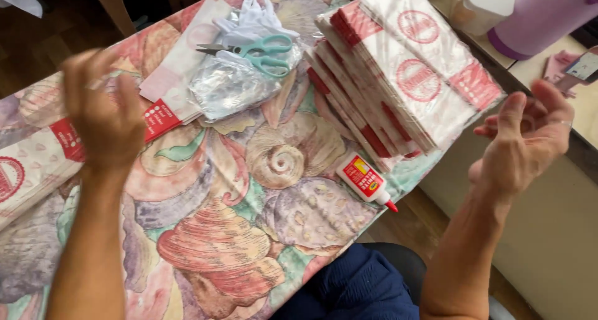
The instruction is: The person stacks and organizes multiple flat, pre-printed paper packages on a table. They then take one package, fold its side flaps inward, and apply glue from a bottle to secure the flaps, completing the assembly of a single package.
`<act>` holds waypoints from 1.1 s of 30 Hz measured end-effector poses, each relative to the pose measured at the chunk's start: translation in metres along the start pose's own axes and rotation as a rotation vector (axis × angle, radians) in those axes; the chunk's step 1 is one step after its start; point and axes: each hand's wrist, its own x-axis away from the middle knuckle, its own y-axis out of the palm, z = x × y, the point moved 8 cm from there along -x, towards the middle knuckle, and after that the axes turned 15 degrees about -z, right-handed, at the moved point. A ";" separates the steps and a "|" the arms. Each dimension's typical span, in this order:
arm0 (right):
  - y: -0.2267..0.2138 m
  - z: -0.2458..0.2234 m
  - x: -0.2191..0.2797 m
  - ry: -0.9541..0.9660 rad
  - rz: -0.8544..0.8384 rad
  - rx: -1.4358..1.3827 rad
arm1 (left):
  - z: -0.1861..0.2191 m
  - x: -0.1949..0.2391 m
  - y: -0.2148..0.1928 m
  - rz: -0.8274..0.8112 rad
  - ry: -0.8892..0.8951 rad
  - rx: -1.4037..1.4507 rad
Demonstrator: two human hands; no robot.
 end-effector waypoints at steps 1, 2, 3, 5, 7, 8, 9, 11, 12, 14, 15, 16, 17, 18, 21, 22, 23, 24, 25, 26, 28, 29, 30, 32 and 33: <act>-0.004 0.012 -0.001 -0.002 -0.001 0.000 | 0.019 -0.023 0.015 0.002 -0.002 0.000; -0.008 0.040 0.000 0.176 0.000 -0.097 | 0.029 -0.046 0.036 -0.046 -0.079 0.192; -0.009 0.067 0.003 0.354 0.001 -0.194 | 0.039 -0.068 0.057 -0.097 -0.156 0.384; 0.003 0.070 0.009 0.464 -0.056 -0.240 | 0.056 -0.095 0.118 -0.159 -0.288 0.444; 0.016 0.078 0.016 0.573 -0.113 -0.286 | 0.078 -0.118 0.165 -0.223 -0.419 0.506; 0.021 0.083 0.019 0.613 -0.143 -0.290 | 0.092 -0.124 0.190 -0.355 -0.524 0.579; 0.027 0.088 0.023 0.653 -0.172 -0.296 | 0.108 -0.128 0.214 -0.491 -0.627 0.650; 0.024 0.089 0.026 0.633 -0.141 -0.372 | 0.130 -0.134 0.222 -0.611 -0.729 0.662; 0.023 0.088 0.027 0.614 -0.108 -0.447 | 0.140 -0.132 0.229 -0.733 -0.831 0.674; 0.019 0.091 0.025 0.602 -0.105 -0.486 | 0.140 -0.130 0.243 -0.710 -0.828 0.695; 0.016 0.093 0.029 0.600 -0.096 -0.518 | 0.141 -0.125 0.251 -0.699 -0.825 0.720; 0.014 0.093 0.032 0.607 -0.103 -0.517 | 0.147 -0.122 0.245 -0.701 -0.835 0.719; 0.014 0.094 0.032 0.619 -0.066 -0.615 | 0.151 -0.124 0.239 -0.629 -0.845 0.853; 0.015 0.094 0.033 0.630 -0.027 -0.713 | 0.155 -0.126 0.231 -0.554 -0.850 0.985; 0.011 0.077 0.042 0.676 -0.022 -0.717 | 0.158 -0.129 0.227 -0.475 -0.856 0.983; 0.009 0.081 0.047 0.677 -0.033 -0.718 | 0.154 -0.128 0.233 -0.468 -0.864 0.979; 0.008 0.084 0.051 0.669 -0.043 -0.757 | 0.152 -0.129 0.241 -0.539 -0.850 0.890; 0.006 0.087 0.054 0.660 -0.053 -0.797 | 0.149 -0.130 0.248 -0.609 -0.835 0.801; 0.007 0.085 0.056 0.658 -0.063 -0.796 | 0.149 -0.133 0.252 -0.601 -0.842 0.801; 0.010 0.084 0.058 0.674 -0.092 -0.805 | 0.153 -0.135 0.260 -0.683 -0.815 0.767; 0.013 0.080 0.062 0.692 -0.128 -0.809 | 0.157 -0.131 0.280 -0.761 -0.795 0.735; 0.015 0.076 0.061 0.679 -0.142 -0.781 | 0.155 -0.132 0.286 -0.669 -0.753 0.710; 0.016 0.073 0.060 0.665 -0.155 -0.753 | 0.154 -0.133 0.291 -0.578 -0.711 0.683; 0.022 0.050 0.057 0.630 -0.164 -0.725 | 0.160 -0.131 0.282 -0.576 -0.740 0.710; 0.027 0.037 0.054 0.596 -0.171 -0.702 | 0.160 -0.128 0.277 -0.575 -0.767 0.734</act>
